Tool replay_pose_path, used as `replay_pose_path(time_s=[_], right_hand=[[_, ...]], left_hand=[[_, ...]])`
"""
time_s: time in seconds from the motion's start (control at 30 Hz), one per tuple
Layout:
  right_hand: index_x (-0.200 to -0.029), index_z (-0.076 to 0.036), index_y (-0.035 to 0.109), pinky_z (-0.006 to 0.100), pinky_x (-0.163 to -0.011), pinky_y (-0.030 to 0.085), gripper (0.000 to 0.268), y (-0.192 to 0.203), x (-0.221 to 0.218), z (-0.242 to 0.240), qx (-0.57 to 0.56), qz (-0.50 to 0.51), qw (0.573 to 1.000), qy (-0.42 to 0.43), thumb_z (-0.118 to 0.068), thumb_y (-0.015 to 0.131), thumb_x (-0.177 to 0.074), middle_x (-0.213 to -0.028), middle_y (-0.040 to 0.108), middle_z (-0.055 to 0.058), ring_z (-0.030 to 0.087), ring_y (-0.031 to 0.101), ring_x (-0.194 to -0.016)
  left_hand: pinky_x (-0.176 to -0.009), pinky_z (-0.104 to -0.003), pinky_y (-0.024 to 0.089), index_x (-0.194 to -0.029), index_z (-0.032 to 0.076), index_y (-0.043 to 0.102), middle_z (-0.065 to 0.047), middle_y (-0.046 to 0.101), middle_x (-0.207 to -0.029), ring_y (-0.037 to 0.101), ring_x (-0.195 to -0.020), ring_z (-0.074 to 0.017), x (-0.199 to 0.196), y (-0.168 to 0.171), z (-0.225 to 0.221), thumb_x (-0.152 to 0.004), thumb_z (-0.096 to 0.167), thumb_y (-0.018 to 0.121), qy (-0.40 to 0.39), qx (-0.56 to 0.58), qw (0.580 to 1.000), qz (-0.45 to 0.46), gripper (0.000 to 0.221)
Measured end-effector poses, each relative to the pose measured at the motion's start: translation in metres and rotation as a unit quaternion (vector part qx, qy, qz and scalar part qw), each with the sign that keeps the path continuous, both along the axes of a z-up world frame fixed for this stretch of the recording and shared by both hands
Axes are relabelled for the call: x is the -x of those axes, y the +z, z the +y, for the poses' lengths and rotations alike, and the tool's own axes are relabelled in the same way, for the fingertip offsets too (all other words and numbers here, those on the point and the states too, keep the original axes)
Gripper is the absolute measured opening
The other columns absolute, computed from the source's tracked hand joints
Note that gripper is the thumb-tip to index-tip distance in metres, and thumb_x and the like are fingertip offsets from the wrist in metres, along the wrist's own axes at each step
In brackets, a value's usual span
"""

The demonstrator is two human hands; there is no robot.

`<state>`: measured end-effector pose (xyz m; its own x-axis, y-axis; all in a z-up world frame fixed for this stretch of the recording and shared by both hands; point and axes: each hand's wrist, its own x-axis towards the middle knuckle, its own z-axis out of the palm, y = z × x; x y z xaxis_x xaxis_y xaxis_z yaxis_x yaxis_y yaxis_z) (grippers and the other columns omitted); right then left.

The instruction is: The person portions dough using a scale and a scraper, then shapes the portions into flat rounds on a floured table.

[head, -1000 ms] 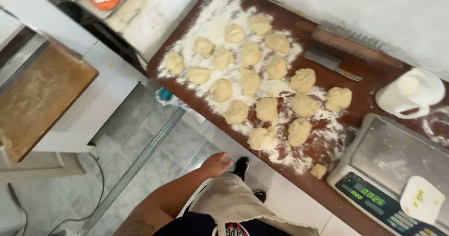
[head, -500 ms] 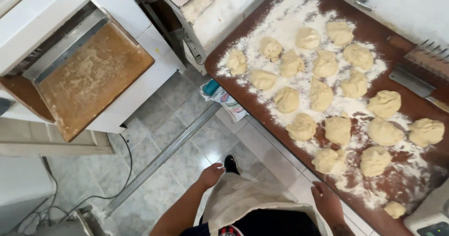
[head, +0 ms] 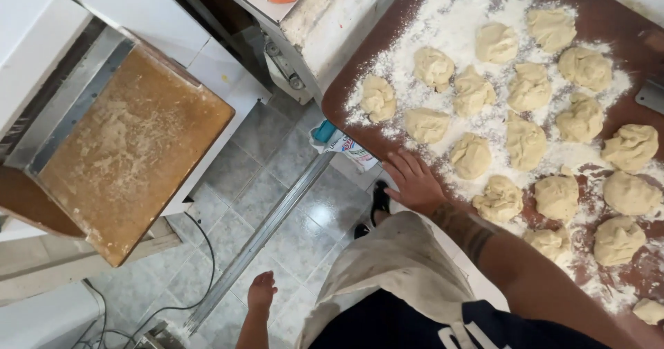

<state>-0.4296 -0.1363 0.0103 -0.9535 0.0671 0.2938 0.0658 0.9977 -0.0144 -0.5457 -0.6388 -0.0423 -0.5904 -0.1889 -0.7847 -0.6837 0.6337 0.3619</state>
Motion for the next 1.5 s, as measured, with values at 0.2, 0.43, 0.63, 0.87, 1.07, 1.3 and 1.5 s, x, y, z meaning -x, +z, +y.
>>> replay_pose_path(time_s=[0.2, 0.43, 0.63, 0.87, 1.07, 1.3, 1.5], right_hand=[[-0.147, -0.015, 0.054, 0.055, -0.121, 0.031, 0.062, -0.030, 0.121, 0.061, -0.067, -0.007, 0.998, -0.010, -0.058, 0.049, -0.102, -0.164, 0.039, 0.016, 0.035, 0.032, -0.153], [-0.136, -0.015, 0.046, 0.046, -0.088, 0.059, 0.047, -0.019, 0.187, 0.109, -0.060, -0.092, 0.994, 0.019, -0.050, 0.042, -0.105, -0.137, 0.047, 0.017, 0.033, 0.053, -0.121], [-0.100, -0.012, 0.061, 0.044, -0.068, 0.048, 0.045, -0.012, 0.255, 0.147, 0.432, -0.144, 0.874, -0.170, -0.051, 0.040, -0.107, -0.092, 0.062, 0.007, 0.025, 0.060, -0.085], [-0.104, -0.011, 0.075, 0.029, -0.089, 0.056, 0.033, 0.117, 0.234, 0.128, 0.890, 0.061, 0.289, -0.348, -0.040, 0.060, -0.104, -0.097, 0.077, 0.005, 0.011, 0.072, -0.084], [-0.119, -0.009, 0.069, 0.028, -0.100, 0.052, 0.056, 0.125, 0.233, 0.109, 0.883, 0.092, 0.310, -0.339, -0.058, 0.044, -0.107, -0.105, 0.072, 0.003, 0.010, 0.067, -0.098], [-0.143, -0.016, 0.058, 0.051, -0.119, 0.034, 0.052, 0.099, 0.205, 0.100, 0.704, 0.094, 0.560, -0.427, -0.052, 0.049, -0.106, -0.144, 0.051, 0.017, 0.036, 0.048, -0.139], [-0.128, -0.027, 0.056, 0.040, -0.093, 0.047, 0.032, 0.127, 0.211, 0.082, 0.731, 0.121, 0.485, -0.464, -0.049, 0.046, -0.107, -0.110, 0.064, 0.013, 0.028, 0.060, -0.103]], left_hand=[[-0.084, -0.034, 0.049, -0.145, 0.009, 0.055, -0.013, 0.073, -0.125, 0.076, -0.097, -0.0268, 0.007, -0.014, 0.012, -0.097, 0.035, 0.055, -0.011, 0.021, 0.999, -0.040, 0.055], [-0.077, -0.025, 0.057, -0.123, 0.026, 0.071, 0.012, 0.048, -0.155, 0.080, -0.092, 0.0003, 0.038, -0.075, 0.006, -0.100, 0.034, 0.042, -0.370, 0.040, 0.926, 0.058, 0.037], [-0.093, -0.031, 0.049, -0.132, 0.016, 0.071, -0.002, 0.076, -0.116, 0.073, -0.094, -0.0160, 0.115, 0.092, 0.210, -0.087, 0.039, 0.060, -0.108, -0.023, 0.994, 0.019, 0.053], [-0.097, -0.043, 0.056, -0.145, 0.008, 0.056, -0.018, 0.066, -0.135, 0.067, -0.117, -0.0288, 0.191, 0.126, 0.414, -0.103, 0.039, 0.061, -0.174, -0.347, 0.918, 0.078, 0.053], [-0.096, -0.047, 0.056, -0.146, 0.015, 0.056, -0.017, 0.056, -0.139, 0.061, -0.123, -0.0297, 0.202, 0.120, 0.522, -0.098, 0.048, 0.068, -0.235, -0.447, 0.861, 0.053, 0.059], [-0.097, -0.046, 0.050, -0.125, 0.008, 0.063, -0.018, 0.064, -0.114, 0.065, -0.112, -0.0316, 0.193, 0.147, 0.546, -0.098, 0.061, 0.056, -0.195, -0.297, 0.927, 0.124, 0.060], [-0.096, -0.044, 0.049, -0.127, 0.008, 0.059, -0.016, 0.062, -0.113, 0.060, -0.109, -0.0259, 0.169, 0.162, 0.539, -0.099, 0.059, 0.057, -0.186, -0.339, 0.920, 0.067, 0.059]])
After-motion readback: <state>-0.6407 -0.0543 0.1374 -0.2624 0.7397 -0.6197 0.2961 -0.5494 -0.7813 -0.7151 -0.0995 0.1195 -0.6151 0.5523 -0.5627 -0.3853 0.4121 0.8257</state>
